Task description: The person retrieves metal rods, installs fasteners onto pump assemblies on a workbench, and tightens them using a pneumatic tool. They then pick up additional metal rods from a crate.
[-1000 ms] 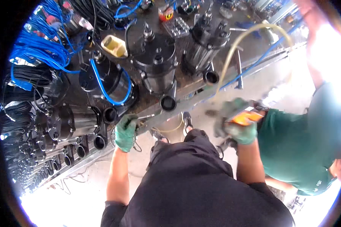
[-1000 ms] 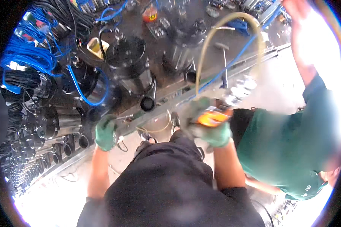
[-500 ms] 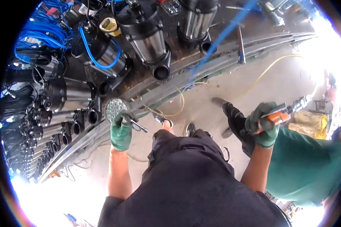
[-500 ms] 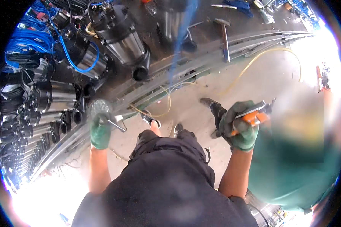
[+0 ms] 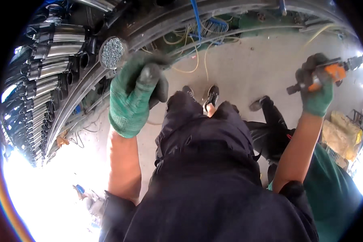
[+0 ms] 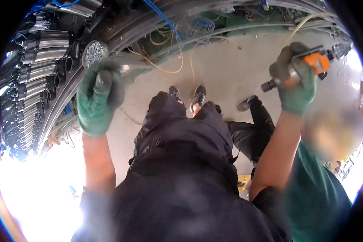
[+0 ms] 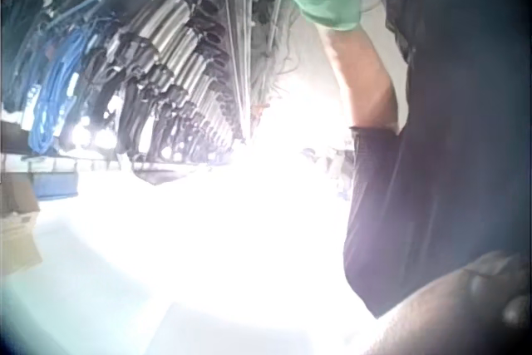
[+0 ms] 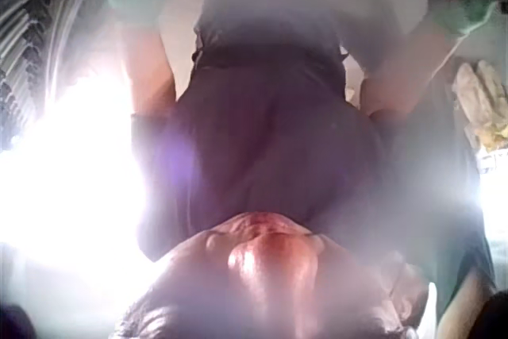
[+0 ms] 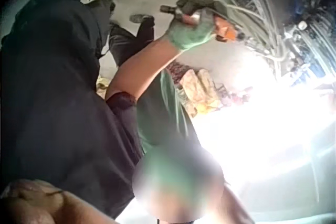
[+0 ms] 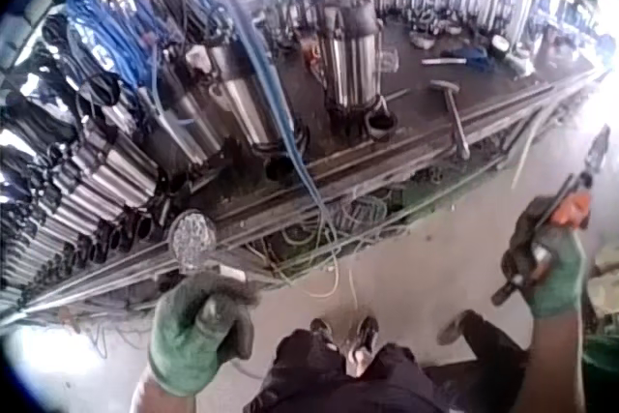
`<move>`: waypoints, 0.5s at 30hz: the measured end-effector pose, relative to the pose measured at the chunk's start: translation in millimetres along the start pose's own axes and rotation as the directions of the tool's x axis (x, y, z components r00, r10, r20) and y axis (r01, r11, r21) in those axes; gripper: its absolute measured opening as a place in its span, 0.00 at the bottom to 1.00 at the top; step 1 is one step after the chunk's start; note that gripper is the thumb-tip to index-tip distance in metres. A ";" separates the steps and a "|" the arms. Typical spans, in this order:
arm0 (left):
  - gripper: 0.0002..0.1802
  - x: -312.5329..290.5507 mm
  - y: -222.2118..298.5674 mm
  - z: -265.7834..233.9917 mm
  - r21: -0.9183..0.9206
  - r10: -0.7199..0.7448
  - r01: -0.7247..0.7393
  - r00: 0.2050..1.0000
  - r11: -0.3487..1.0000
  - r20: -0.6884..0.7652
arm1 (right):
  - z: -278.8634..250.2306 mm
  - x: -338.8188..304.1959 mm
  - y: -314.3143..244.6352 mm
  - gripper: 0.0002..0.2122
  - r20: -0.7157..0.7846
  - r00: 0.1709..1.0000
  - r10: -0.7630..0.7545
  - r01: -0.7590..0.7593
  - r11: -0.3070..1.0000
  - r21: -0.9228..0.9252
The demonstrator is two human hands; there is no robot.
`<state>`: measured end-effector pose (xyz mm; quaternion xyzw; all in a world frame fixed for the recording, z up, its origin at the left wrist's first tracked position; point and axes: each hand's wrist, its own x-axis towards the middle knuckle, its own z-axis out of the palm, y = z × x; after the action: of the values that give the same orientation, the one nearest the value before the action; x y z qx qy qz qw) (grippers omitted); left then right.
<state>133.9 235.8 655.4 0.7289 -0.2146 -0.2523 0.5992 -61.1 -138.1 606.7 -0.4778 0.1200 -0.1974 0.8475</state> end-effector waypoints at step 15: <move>0.30 6.9 -17.3 -4.6 0.455 -0.056 0.229 0.931 0.860 -0.361 | 34.5 22.8 37.8 0.19 -0.063 0.998 -0.008 0.012 0.998 0.058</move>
<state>142.4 238.3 638.3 0.9028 -0.1109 -0.1061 0.4018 -18.9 -104.4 591.6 -0.4470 0.1384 -0.2201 0.8559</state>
